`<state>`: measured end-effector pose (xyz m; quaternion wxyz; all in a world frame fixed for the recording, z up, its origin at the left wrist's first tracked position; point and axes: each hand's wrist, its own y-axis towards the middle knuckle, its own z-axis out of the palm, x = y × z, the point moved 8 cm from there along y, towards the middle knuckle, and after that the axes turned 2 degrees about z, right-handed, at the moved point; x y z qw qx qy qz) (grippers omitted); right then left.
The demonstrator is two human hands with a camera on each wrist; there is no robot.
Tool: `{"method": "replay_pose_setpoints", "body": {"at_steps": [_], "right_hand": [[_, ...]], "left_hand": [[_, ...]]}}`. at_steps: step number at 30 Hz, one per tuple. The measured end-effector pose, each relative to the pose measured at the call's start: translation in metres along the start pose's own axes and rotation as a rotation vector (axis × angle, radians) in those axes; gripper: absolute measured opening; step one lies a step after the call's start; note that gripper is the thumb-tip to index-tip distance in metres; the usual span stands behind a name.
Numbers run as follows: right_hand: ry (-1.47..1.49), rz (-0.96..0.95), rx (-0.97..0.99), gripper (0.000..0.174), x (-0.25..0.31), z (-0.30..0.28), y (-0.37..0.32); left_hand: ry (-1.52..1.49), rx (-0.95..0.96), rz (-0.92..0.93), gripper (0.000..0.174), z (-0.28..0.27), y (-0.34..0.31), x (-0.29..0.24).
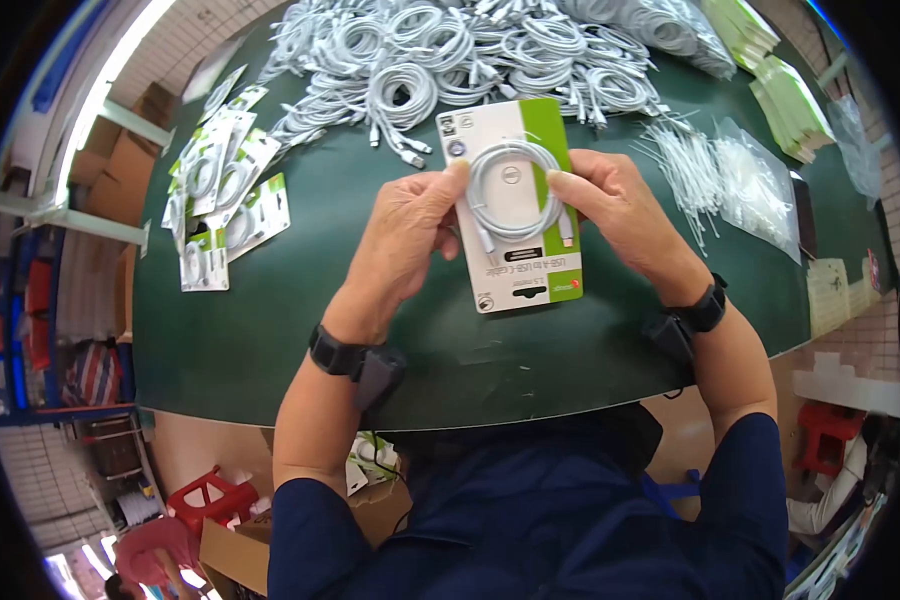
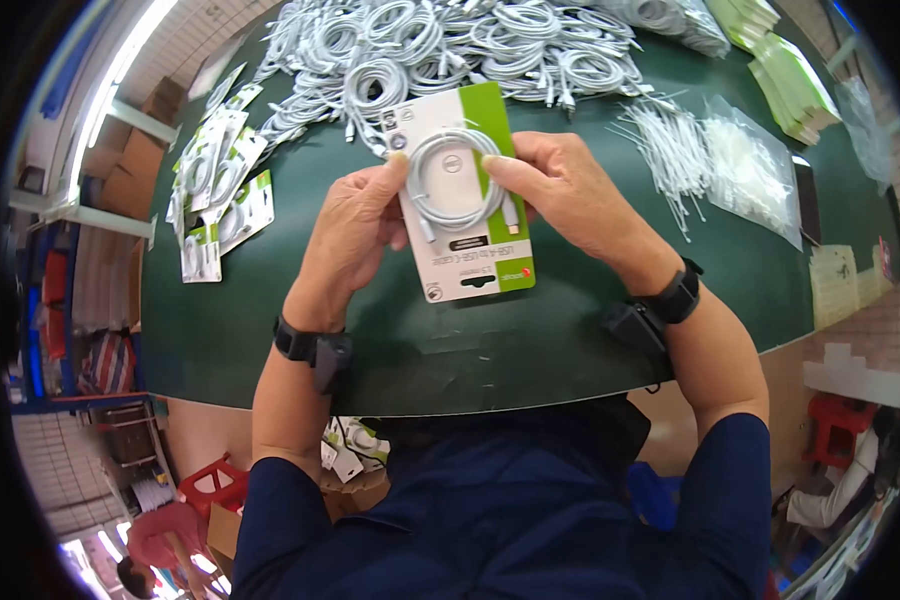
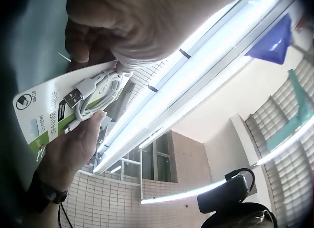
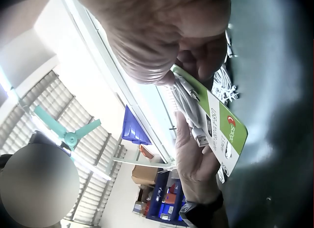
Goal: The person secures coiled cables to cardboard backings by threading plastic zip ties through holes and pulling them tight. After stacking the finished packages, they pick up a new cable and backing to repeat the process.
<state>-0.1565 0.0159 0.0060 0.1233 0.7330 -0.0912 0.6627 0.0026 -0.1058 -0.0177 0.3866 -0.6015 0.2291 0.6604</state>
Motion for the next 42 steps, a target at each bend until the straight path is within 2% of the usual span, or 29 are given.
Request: {"method": "replay_pose_setpoints", "body": {"at_steps": [3,4,6,8,13,16,18,19,20,21,24,25,28,32,33,35,39,42], "right_hand": [[-0.226,-0.022,0.032,0.029,0.009,-0.003,0.001],[-0.254,-0.019,0.034,0.027,0.009,0.0,0.001],[-0.158,0.0,0.005,0.026,0.004,0.004,-0.001],[-0.066,0.035,0.072,0.024,-0.003,0.006,-0.002],[0.027,0.066,0.061,0.017,-0.003,0.006,-0.001],[0.001,0.09,0.049,0.015,-0.005,0.003,0.0],[-0.015,0.099,0.066,0.013,-0.007,0.004,0.0],[-0.023,0.102,0.08,0.012,-0.007,0.007,0.0],[-0.031,0.107,0.093,0.012,-0.007,0.009,0.0],[-0.035,0.13,0.101,0.011,-0.008,0.011,-0.001],[-0.056,0.183,0.131,0.01,-0.01,0.016,-0.002],[-0.064,0.193,0.145,0.01,-0.014,0.018,-0.003],[-0.074,0.198,0.165,0.009,-0.019,0.019,-0.003],[-0.081,0.16,0.14,0.009,0.0,0.022,-0.008],[-0.092,0.054,0.157,0.009,0.009,0.025,-0.011],[-0.181,-0.216,0.208,0.016,0.047,0.039,-0.023],[-0.327,-0.835,0.287,0.038,0.119,0.069,-0.065],[-0.254,-0.974,0.285,0.032,0.169,0.076,-0.089]], "left_hand": [[0.014,-0.017,0.022,0.033,-0.005,-0.001,0.01],[0.078,0.049,0.067,0.028,0.001,-0.004,0.006],[0.064,0.048,0.068,0.027,0.006,-0.009,0.004],[0.016,0.053,0.078,0.028,0.007,-0.012,0.001],[-0.019,-0.061,0.166,0.028,-0.049,-0.018,-0.011],[-0.116,-0.248,0.206,0.024,-0.114,-0.021,-0.042],[-0.226,-0.299,0.365,0.02,-0.177,-0.02,-0.067],[-0.393,-0.422,0.493,0.019,-0.188,-0.031,-0.095],[-0.436,-0.495,0.517,0.018,-0.23,-0.028,-0.092],[-0.435,-0.628,0.533,0.016,-0.249,-0.033,-0.095],[-0.401,-0.803,0.613,0.025,-0.287,-0.037,-0.07],[-0.407,-0.909,0.609,0.034,-0.288,-0.039,-0.052],[-0.303,-0.8,0.488,0.042,-0.262,-0.026,-0.025],[-0.05,-0.593,0.39,0.027,-0.218,-0.006,-0.026],[0.011,-0.551,0.372,0.021,-0.206,-0.002,-0.032],[0.146,-0.48,0.344,0.022,-0.193,0.01,-0.036],[0.424,-0.388,0.33,0.021,-0.163,0.036,-0.049],[0.675,-0.315,0.347,0.019,-0.133,0.059,-0.061]]}}
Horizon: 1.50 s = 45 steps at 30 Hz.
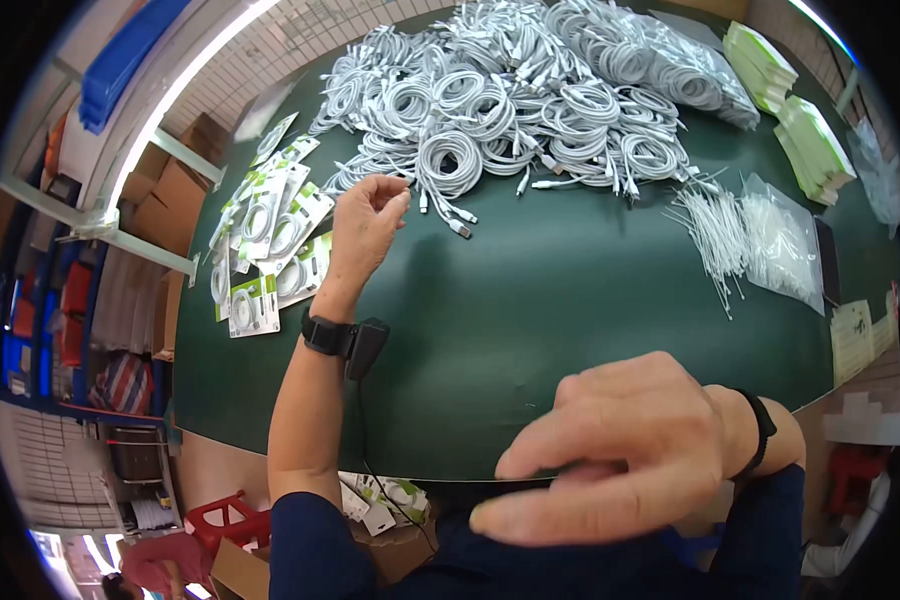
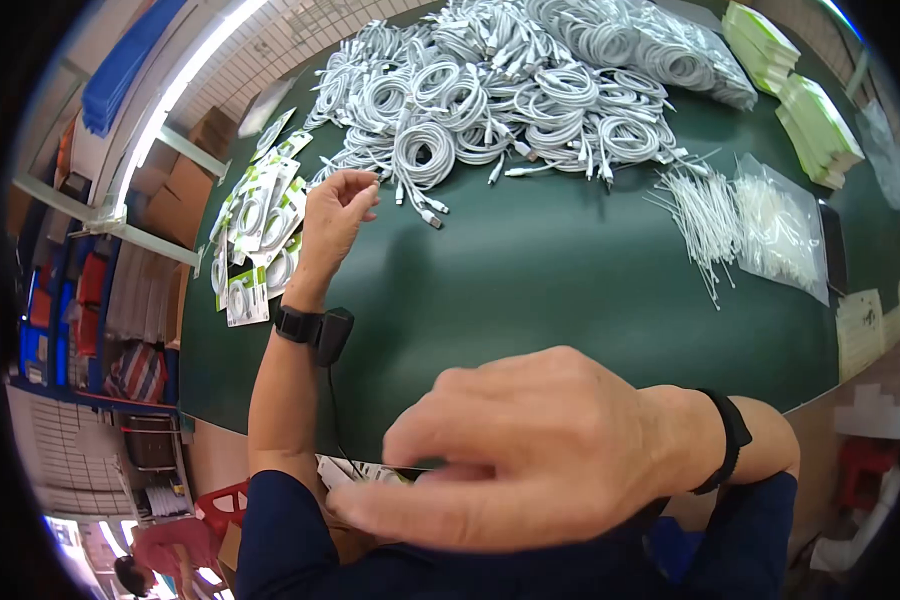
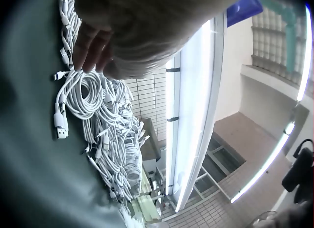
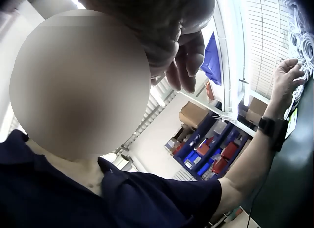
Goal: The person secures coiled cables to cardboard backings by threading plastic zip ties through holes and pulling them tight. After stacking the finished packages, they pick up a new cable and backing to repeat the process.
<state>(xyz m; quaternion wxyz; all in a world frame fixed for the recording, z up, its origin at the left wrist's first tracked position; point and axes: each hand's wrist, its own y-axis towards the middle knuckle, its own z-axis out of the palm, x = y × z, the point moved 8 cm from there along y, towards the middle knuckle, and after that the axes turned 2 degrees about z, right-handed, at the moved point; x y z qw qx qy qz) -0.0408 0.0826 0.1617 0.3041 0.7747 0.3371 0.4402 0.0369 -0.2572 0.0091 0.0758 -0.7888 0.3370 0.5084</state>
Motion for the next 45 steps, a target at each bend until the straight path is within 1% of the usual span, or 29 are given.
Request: {"method": "replay_pose_setpoints", "body": {"at_steps": [1,3,4,5,8,9,10,12,13,14,16,17,18,20,21,22,24,25,26,27,29,30,32,33,36,37,40,41,45], "right_hand": [[-0.039,-0.1,-0.056,0.03,0.011,-0.003,0.006],[-0.145,-0.299,-0.194,0.027,0.033,-0.008,0.018],[-0.163,-0.322,-0.195,0.026,0.037,-0.01,0.02],[-0.182,-0.346,-0.196,0.025,0.042,-0.013,0.021],[-0.093,-0.175,0.016,0.023,0.038,-0.029,0.008],[-0.065,-0.114,0.085,0.023,0.036,-0.031,0.001],[-0.065,-0.09,0.12,0.023,0.037,-0.033,-0.002],[-0.068,-0.1,0.109,0.024,0.037,-0.032,0.0],[-0.074,-0.118,0.08,0.025,0.035,-0.03,0.004],[-0.087,-0.145,0.043,0.025,0.035,-0.026,0.008],[-0.105,-0.182,-0.029,0.027,0.032,-0.018,0.016],[-0.112,-0.192,-0.053,0.027,0.028,-0.014,0.019],[-0.117,-0.195,-0.063,0.028,0.027,-0.011,0.021],[-0.109,-0.171,-0.063,0.03,0.02,-0.005,0.023],[-0.099,-0.132,-0.059,0.031,0.015,-0.003,0.022],[-0.078,-0.077,-0.055,0.032,0.006,-0.001,0.02],[-0.014,0.096,-0.051,0.034,-0.023,0.0,0.006],[0.015,0.207,-0.055,0.034,-0.043,0.0,-0.002],[0.078,0.366,-0.054,0.032,-0.065,-0.005,-0.013],[0.073,0.522,-0.023,0.032,-0.086,-0.006,-0.026],[0.231,0.795,-0.065,0.027,-0.12,-0.007,-0.053],[0.288,0.849,-0.091,0.026,-0.13,-0.004,-0.061],[0.4,0.97,-0.16,0.025,-0.145,0.001,-0.08],[0.407,0.959,-0.158,0.028,-0.148,0.003,-0.082],[0.468,0.921,-0.212,0.029,-0.144,0.005,-0.081],[0.489,0.902,-0.202,0.034,-0.144,0.006,-0.081],[0.51,0.856,-0.216,0.046,-0.144,0.007,-0.083],[0.498,0.852,-0.206,0.051,-0.145,0.008,-0.084],[0.449,0.84,-0.209,0.048,-0.144,0.003,-0.086]], "left_hand": [[0.095,0.032,0.015,0.019,0.01,0.004,-0.009],[0.403,0.027,0.402,0.025,0.029,0.012,-0.032],[0.554,0.016,0.599,0.028,0.04,0.012,-0.04],[0.7,-0.009,0.734,0.035,0.049,0.012,-0.042],[0.96,0.02,0.684,0.032,0.061,0.028,-0.03],[1.019,0.045,0.627,0.042,0.06,0.033,-0.025],[1.047,0.06,0.667,0.038,0.059,0.036,-0.025],[1.076,0.116,0.751,0.031,0.06,0.042,-0.017],[1.071,0.138,0.827,0.029,0.06,0.045,-0.015],[1.08,0.17,0.802,0.025,0.06,0.046,-0.017],[1.056,0.203,0.883,0.017,0.06,0.045,-0.025],[1.053,0.226,0.869,0.014,0.06,0.045,-0.025],[1.061,0.225,0.851,0.011,0.059,0.047,-0.029],[1.025,0.195,0.88,0.008,0.055,0.042,-0.042],[0.979,0.145,0.894,0.007,0.052,0.04,-0.048],[0.957,0.112,0.915,0.007,0.049,0.039,-0.053],[0.877,0.082,0.805,0.017,0.04,0.036,-0.064],[0.823,0.034,0.786,0.017,0.036,0.031,-0.072],[0.764,-0.01,0.772,0.017,0.033,0.027,-0.083],[0.701,-0.053,0.762,0.017,0.03,0.023,-0.094],[0.604,-0.178,0.819,0.018,0.027,0.005,-0.114],[0.545,-0.231,0.849,0.019,0.027,-0.006,-0.123],[0.519,-0.257,0.882,0.027,0.036,-0.029,-0.142],[0.508,-0.266,0.907,0.029,0.041,-0.044,-0.153],[0.499,-0.271,1.024,0.04,0.061,-0.081,-0.171],[0.502,-0.275,1.067,0.043,0.068,-0.09,-0.174],[0.469,-0.299,1.107,0.048,0.08,-0.107,-0.174],[0.468,-0.307,1.111,0.049,0.083,-0.109,-0.174],[0.478,-0.273,1.085,0.044,0.087,-0.117,-0.177]]}}
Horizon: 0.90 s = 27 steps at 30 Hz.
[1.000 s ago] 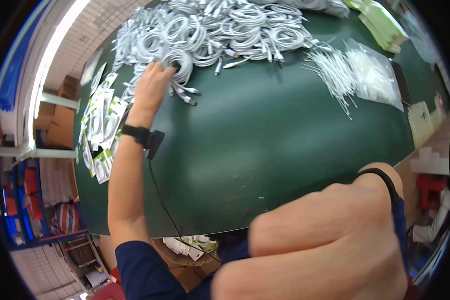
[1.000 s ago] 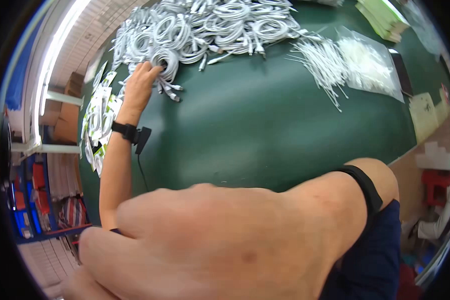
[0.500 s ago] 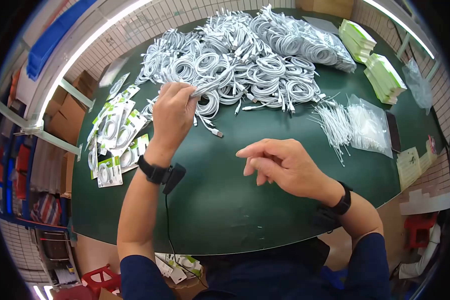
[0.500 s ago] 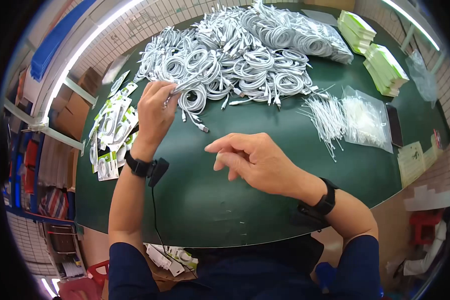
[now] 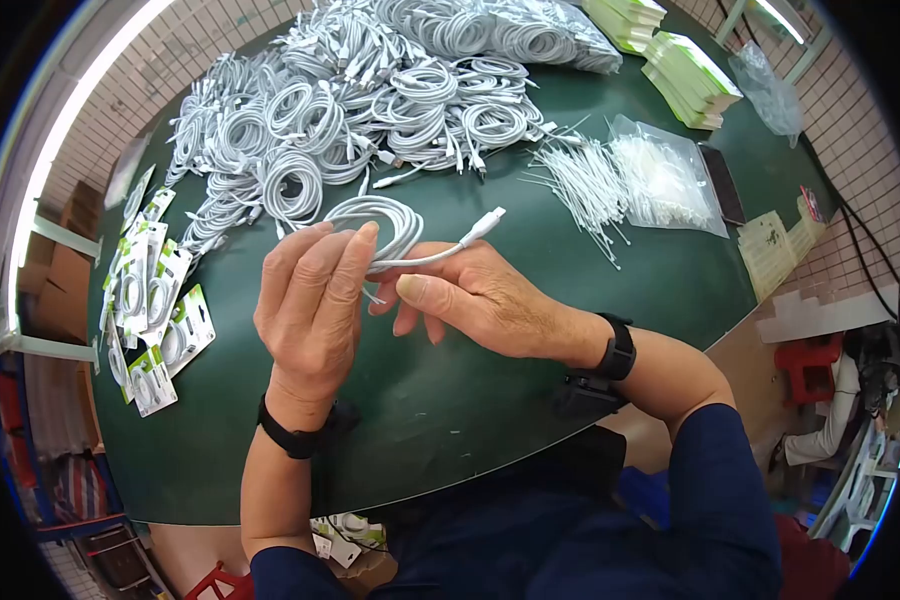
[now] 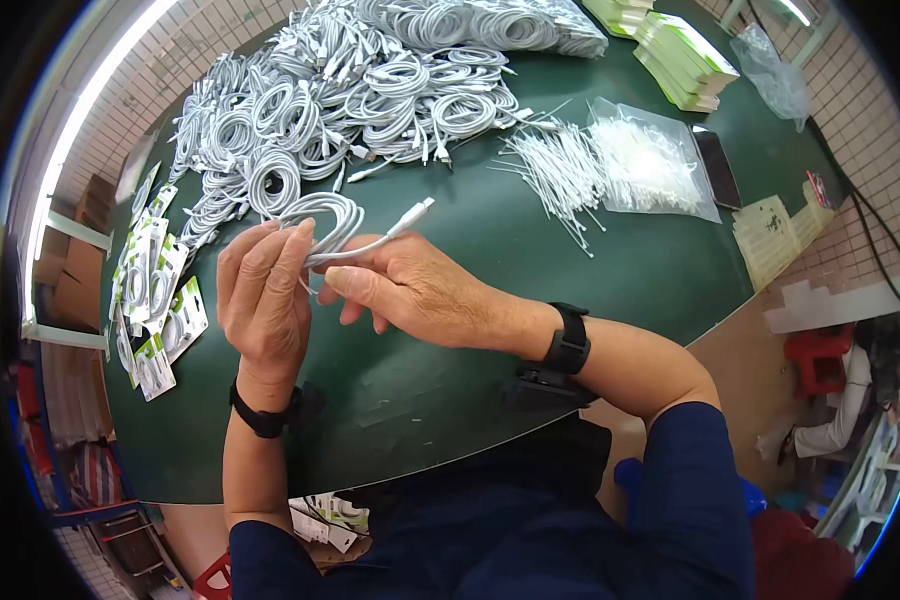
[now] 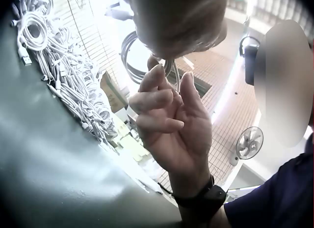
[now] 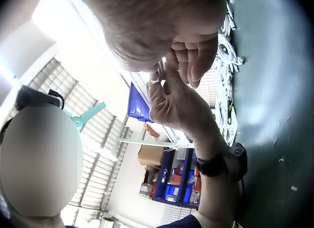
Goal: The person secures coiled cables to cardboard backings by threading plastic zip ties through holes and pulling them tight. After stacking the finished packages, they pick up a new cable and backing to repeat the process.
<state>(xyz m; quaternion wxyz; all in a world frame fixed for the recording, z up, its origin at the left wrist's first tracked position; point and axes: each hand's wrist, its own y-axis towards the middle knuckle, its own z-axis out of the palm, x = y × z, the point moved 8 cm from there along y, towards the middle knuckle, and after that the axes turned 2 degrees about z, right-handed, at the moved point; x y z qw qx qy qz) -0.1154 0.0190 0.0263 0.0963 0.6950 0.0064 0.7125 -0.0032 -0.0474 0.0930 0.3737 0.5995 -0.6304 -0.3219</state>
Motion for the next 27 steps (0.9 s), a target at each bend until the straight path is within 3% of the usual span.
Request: {"method": "replay_pose_setpoints", "body": {"at_steps": [11,14,17,18,21,22,25,27], "right_hand": [[-0.108,0.028,-0.07,0.039,0.004,-0.013,0.0],[-0.217,-0.089,-0.193,0.025,0.013,-0.021,-0.002],[-0.366,-0.349,-0.342,0.013,0.023,-0.027,-0.008],[-0.394,-0.368,-0.355,0.011,0.024,-0.03,-0.007],[-0.594,-0.468,-0.373,0.014,0.037,-0.031,-0.012],[-0.675,-0.513,-0.368,0.019,0.042,-0.028,-0.013],[-0.883,-0.745,-0.336,0.021,0.053,-0.007,-0.016],[-0.931,-0.759,-0.304,0.023,0.05,0.001,-0.015]], "left_hand": [[-0.02,0.018,0.033,0.044,0.006,-0.011,-0.005],[-0.203,0.051,-0.1,0.047,0.02,-0.01,0.0],[-0.611,0.129,-0.444,0.05,0.032,-0.012,0.002],[-0.808,0.232,-0.662,0.048,0.041,-0.023,0.002],[-1.324,0.205,-0.973,0.047,0.047,-0.026,0.0],[-1.451,0.221,-1.053,0.034,0.048,-0.028,0.001],[-1.715,0.021,-1.373,0.022,0.065,-0.055,0.013],[-1.763,-0.044,-1.402,0.015,0.07,-0.054,0.014]]}}
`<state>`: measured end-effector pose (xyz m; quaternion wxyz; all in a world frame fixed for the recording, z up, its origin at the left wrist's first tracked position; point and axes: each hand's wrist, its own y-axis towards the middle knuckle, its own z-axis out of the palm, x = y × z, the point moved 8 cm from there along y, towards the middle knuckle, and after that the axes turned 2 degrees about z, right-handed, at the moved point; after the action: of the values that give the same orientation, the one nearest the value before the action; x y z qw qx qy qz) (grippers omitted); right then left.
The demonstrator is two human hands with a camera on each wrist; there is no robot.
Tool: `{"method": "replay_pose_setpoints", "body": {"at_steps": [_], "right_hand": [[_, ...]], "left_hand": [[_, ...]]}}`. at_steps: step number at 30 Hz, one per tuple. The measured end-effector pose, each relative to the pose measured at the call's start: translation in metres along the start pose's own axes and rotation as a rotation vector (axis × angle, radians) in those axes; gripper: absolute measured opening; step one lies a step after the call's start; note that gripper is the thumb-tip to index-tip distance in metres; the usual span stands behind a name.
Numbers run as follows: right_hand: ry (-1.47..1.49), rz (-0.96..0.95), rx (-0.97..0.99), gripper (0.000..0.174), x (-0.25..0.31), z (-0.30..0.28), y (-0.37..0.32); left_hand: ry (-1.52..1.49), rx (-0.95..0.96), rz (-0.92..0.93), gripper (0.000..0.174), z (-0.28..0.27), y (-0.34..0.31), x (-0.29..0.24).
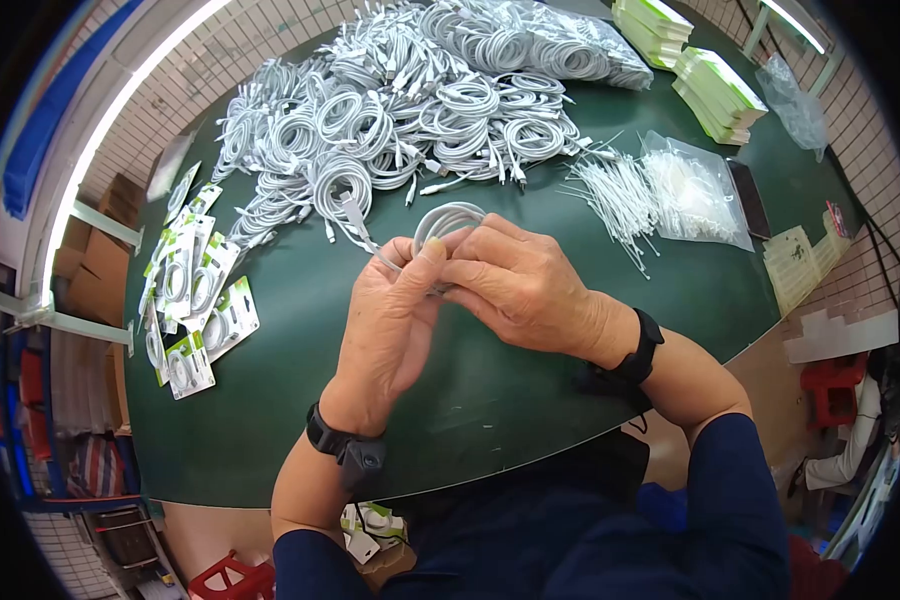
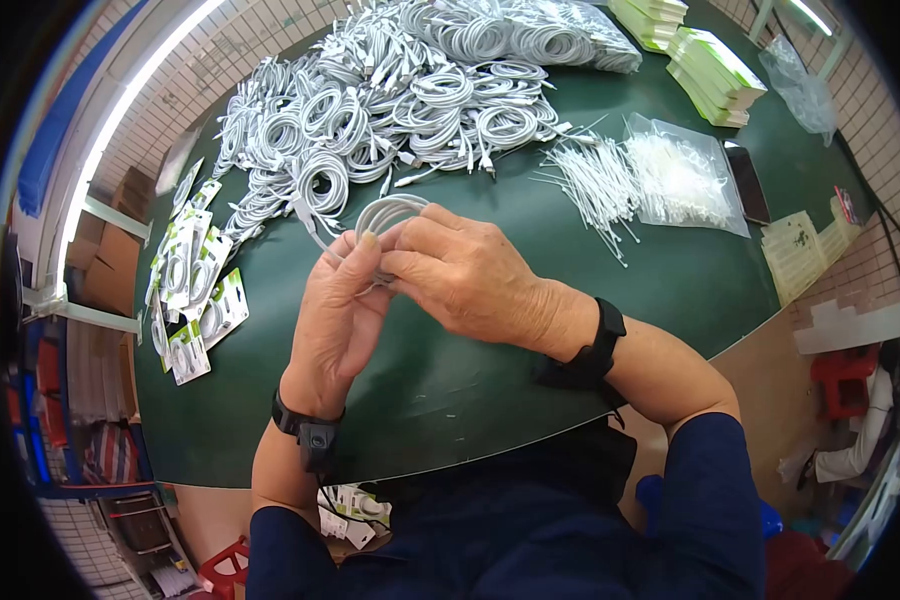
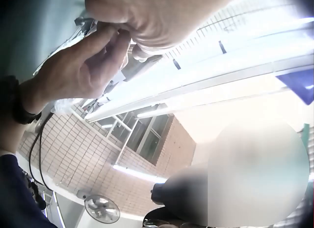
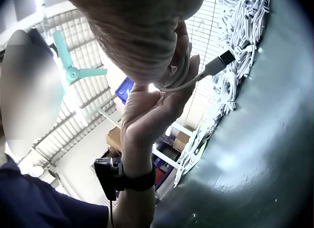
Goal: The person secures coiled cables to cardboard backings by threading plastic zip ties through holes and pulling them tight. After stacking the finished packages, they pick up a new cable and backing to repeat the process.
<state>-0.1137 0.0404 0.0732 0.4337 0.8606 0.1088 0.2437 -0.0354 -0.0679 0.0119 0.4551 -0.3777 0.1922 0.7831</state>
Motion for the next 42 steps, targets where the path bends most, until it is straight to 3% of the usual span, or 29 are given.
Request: {"method": "replay_pose_setpoints", "body": {"at_steps": [5,7,8,9,12,13,16,20,23,26,30,35,42], "right_hand": [[-0.083,-0.075,0.03,0.021,0.017,-0.009,0.001],[0.091,0.029,0.036,0.021,0.024,-0.003,-0.004],[0.178,0.083,0.038,0.021,0.027,0.001,-0.007],[0.253,0.202,0.191,0.024,0.022,0.017,-0.015],[0.566,0.692,0.411,0.042,-0.011,0.049,-0.038],[0.635,0.722,0.328,0.061,-0.021,0.05,-0.041],[0.741,0.834,0.306,0.064,-0.029,0.035,-0.03],[0.704,0.874,0.103,0.055,-0.049,0.029,-0.035],[0.739,0.962,0.199,0.045,-0.064,0.038,-0.045],[0.714,0.918,0.16,0.035,-0.069,0.04,-0.047],[0.965,1.108,0.284,0.024,-0.064,0.054,-0.055],[0.868,0.991,0.425,0.027,-0.05,0.055,-0.043],[1.0,0.942,0.423,0.028,-0.052,0.056,-0.039]], "left_hand": [[-0.064,-0.298,0.163,0.022,-0.012,0.002,-0.013],[-0.247,-0.24,0.245,0.028,-0.025,0.008,-0.015],[-0.336,-0.209,0.285,0.031,-0.028,0.009,-0.018],[-0.33,-0.16,0.275,0.036,-0.025,0.009,-0.019],[-0.216,-0.17,0.345,0.035,-0.026,0.01,-0.018],[-0.106,-0.17,0.37,0.031,-0.023,0.008,-0.019],[0.0,-0.06,0.285,0.03,-0.004,0.002,-0.009],[0.099,-0.045,0.132,0.029,-0.008,0.002,0.017],[0.099,-0.076,0.049,0.027,-0.018,0.0,0.021],[0.116,-0.168,0.009,0.024,-0.038,-0.003,0.025],[0.208,-0.277,0.01,0.02,-0.041,-0.007,0.019],[-0.049,-0.246,-0.013,0.018,-0.065,-0.007,0.032],[0.046,-0.152,-0.011,0.02,-0.05,0.001,0.03]]}}
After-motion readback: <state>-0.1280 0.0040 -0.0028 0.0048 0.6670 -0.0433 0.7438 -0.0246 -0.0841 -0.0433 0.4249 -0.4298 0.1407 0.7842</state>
